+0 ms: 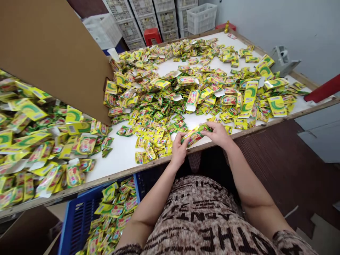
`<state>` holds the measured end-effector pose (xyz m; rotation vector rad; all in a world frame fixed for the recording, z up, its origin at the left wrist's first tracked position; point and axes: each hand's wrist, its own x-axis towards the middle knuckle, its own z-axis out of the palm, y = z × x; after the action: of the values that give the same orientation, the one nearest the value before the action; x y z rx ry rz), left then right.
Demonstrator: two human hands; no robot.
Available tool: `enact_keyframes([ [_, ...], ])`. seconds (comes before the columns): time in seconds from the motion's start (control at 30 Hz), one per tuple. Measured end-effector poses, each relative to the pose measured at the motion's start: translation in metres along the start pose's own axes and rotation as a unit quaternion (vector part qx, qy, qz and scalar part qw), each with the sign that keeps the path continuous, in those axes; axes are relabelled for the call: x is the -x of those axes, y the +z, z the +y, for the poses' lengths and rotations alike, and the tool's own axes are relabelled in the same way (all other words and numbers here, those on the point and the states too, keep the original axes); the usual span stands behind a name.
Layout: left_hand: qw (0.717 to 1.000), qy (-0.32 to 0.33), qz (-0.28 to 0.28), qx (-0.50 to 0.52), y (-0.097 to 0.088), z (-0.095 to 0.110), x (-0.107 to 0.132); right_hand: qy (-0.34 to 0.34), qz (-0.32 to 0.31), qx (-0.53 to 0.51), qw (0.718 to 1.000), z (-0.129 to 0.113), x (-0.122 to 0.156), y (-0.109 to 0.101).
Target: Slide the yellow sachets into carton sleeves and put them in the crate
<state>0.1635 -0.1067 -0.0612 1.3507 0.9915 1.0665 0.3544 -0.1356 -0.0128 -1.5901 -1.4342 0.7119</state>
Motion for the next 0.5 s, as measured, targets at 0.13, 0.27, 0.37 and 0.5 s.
enact_keyframes([
  [0.13, 0.993, -0.007, -0.11, -0.037, -0.011, 0.006, -0.009, -0.028, -0.046, 0.084, 0.995, -0.012, -0.002, -0.018],
  [0.27, 0.964, 0.015, -0.253, -0.082, -0.014, 0.019, -0.028, -0.103, -0.074, 0.12, 0.985, -0.022, -0.001, -0.017],
  [0.37, 0.954, 0.003, -0.285, -0.094, -0.009, 0.021, -0.037, -0.16, -0.126, 0.136, 0.97, -0.025, -0.003, -0.009],
  [0.5, 0.971, -0.009, -0.237, -0.041, -0.002, 0.011, -0.036, -0.159, -0.057, 0.173, 0.97, -0.022, -0.008, 0.001],
])
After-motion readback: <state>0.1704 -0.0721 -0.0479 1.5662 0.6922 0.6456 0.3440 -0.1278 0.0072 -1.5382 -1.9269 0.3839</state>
